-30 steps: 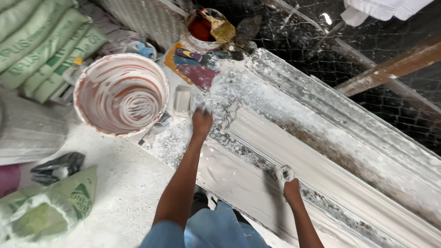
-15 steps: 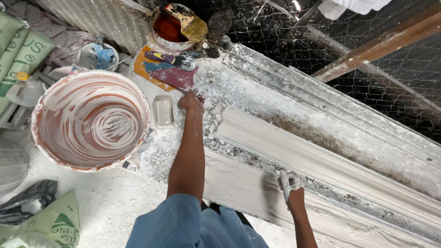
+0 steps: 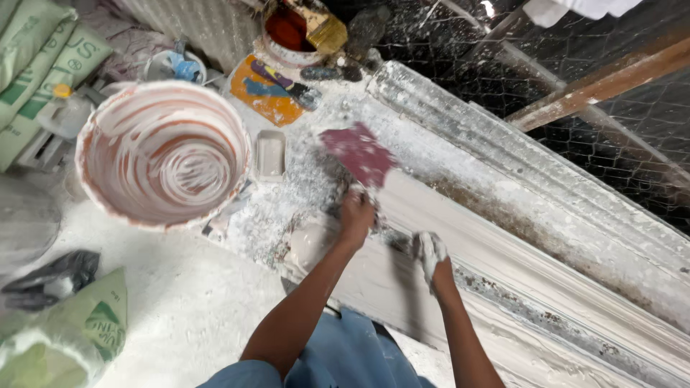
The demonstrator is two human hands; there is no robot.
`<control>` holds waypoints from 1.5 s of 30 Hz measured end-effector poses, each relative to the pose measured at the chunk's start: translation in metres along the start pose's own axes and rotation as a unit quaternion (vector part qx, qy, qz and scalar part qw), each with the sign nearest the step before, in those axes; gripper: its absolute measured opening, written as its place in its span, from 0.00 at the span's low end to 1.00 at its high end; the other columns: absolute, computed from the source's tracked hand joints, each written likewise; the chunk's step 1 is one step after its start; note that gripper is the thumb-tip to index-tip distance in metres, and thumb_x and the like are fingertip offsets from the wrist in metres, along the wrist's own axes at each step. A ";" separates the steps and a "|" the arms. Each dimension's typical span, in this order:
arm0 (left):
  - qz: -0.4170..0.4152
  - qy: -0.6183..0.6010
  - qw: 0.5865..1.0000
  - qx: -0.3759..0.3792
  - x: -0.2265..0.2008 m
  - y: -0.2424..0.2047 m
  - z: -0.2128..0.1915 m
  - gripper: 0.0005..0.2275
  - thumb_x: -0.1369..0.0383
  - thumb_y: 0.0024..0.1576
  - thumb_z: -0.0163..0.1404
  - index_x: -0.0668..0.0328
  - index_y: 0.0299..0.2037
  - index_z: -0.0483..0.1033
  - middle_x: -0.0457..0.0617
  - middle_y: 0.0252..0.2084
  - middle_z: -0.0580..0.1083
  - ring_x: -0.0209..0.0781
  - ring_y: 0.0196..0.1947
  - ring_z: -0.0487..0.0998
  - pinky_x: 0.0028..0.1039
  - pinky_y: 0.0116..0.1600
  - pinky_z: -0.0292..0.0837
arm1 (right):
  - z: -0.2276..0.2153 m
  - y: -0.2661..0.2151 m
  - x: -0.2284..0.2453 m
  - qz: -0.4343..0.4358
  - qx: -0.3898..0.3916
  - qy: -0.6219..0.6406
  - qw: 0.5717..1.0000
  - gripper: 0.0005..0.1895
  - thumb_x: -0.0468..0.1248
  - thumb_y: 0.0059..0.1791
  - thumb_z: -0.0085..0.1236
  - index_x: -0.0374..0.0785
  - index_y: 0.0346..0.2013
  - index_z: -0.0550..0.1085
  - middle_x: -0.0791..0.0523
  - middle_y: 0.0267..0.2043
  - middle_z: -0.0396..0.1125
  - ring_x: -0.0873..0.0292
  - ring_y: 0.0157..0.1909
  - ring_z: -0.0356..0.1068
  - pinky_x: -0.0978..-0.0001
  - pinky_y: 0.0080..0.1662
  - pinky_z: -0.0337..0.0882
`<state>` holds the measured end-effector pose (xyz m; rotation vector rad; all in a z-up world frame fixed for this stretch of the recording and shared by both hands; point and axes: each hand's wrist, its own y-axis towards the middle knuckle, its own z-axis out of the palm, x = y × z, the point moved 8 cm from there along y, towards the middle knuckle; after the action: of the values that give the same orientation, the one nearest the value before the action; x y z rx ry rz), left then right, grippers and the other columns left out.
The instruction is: The person scoops white plaster from a bucket and applies it to a long, grooved surface using a trowel. They repeatedly smooth and level the plaster along the length of the surface, occasionally using a sanding block to refine the finish.
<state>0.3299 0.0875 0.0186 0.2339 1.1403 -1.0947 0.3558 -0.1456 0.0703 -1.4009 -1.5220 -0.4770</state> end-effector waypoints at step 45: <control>0.109 -0.259 0.939 -0.198 -0.057 -0.297 -0.281 0.17 0.82 0.59 0.45 0.60 0.58 0.66 0.55 0.51 0.74 0.46 0.47 0.79 0.39 0.50 0.80 | 0.263 -0.017 -0.017 -0.189 0.232 -0.464 0.834 0.31 0.51 0.57 0.44 0.45 0.72 0.56 0.42 0.46 0.70 0.46 0.38 0.73 0.53 0.41 0.74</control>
<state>-0.0760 0.1555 0.0435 -0.2341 0.8082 -0.6518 0.2368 0.0532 -0.0564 -0.9443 -2.5067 0.4353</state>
